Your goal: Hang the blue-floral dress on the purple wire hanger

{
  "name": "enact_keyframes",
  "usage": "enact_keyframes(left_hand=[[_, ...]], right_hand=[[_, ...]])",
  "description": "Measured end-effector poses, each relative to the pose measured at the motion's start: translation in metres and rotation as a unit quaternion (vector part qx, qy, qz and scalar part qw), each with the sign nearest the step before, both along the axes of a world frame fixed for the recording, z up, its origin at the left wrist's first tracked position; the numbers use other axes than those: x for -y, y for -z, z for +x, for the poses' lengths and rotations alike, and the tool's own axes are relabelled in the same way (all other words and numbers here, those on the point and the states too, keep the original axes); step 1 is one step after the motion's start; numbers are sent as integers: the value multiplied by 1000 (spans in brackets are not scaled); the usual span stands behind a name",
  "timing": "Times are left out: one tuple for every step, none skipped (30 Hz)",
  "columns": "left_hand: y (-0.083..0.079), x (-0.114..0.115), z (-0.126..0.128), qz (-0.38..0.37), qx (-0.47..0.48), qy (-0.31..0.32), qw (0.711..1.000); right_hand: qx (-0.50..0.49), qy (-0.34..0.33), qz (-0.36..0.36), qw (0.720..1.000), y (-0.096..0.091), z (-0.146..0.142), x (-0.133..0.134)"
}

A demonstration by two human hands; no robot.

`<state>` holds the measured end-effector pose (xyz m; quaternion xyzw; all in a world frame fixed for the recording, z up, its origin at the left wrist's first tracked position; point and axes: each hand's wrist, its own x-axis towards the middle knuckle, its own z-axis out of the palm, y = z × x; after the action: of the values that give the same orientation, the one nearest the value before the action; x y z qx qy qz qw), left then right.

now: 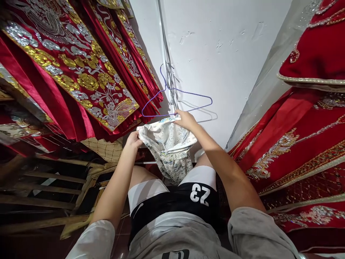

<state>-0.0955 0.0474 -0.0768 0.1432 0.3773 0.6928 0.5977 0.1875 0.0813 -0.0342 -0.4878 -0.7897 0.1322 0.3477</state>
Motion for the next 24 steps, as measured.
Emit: enact_keyframes(left_hand=[[0,-5,0,-17,-1,-6,1000],[-1,-10,0,-37,-6,-9,999],[-3,-14,-1,-54,-12,-15,998],[-5,-18,-2,-61,-15,-25,998],[-7,-21,-2,-62,-18,-35,997],[-11,-23,-3,-59,-20,-44,997],[-14,-25,-3,-52,-22,-52,997],[-19,-25,-2,-40,-23,-59,997],[-23,-25,0,-20,-26,-62,998],[-27,-24,2,6,-30,-59,998],[-31,-22,4,32,-38,-52,997],[-35,-20,7,54,-49,-44,996],[-38,-18,9,73,-68,-39,994],[-40,-15,10,89,-99,-41,990],[-41,-13,10,105,-145,-52,982],[-42,-10,9,121,-208,-73,968],[-43,-8,7,141,-284,-99,943],[-44,-6,3,163,-364,-126,908],[-45,-5,0,182,-437,-151,868],[-48,-4,-4,197,-495,-170,829],[-52,-3,-7,209,-535,-181,798],[-57,-3,-9,219,-559,-181,779],[-63,-4,-10,229,-569,-171,771],[-70,-6,-9,240,-572,-154,769]], right_hand=[[0,-7,4,1000,-2,3,1],[-4,-15,3,1000,-3,6,3],[-12,-24,-3,1000,-5,8,6],[-22,-34,-14,999,-7,10,10],[-32,-43,-25,998,-9,12,13],[-40,-51,-34,997,-12,13,17],[-47,-59,-39,996,-15,14,21],[-49,-62,-38,996,-18,15,24],[-47,-61,-31,997,-21,15,26],[-41,-57,-23,997,-25,15,28],[-32,-50,-17,998,-28,15,30],[-23,-43,-15,999,-30,15,32],[-14,-35,-15,999,-33,15,33],[-8,-30,-18,999,-35,15,35],[-4,-27,-21,999,-36,16,36],[-3,-23,-23,999,-37,16,36],[-2,-20,-24,1000,-38,17,37],[-2,-16,-25,1000,-39,17,37],[-4,-13,-25,1000,-39,18,38],[-6,-12,-27,1000,-39,17,38],[-9,-11,-29,999,-39,17,38],[-14,-12,-30,999,-38,15,39],[-21,-13,-30,999,-37,13,39],[-30,-14,-31,999,-35,11,39]])
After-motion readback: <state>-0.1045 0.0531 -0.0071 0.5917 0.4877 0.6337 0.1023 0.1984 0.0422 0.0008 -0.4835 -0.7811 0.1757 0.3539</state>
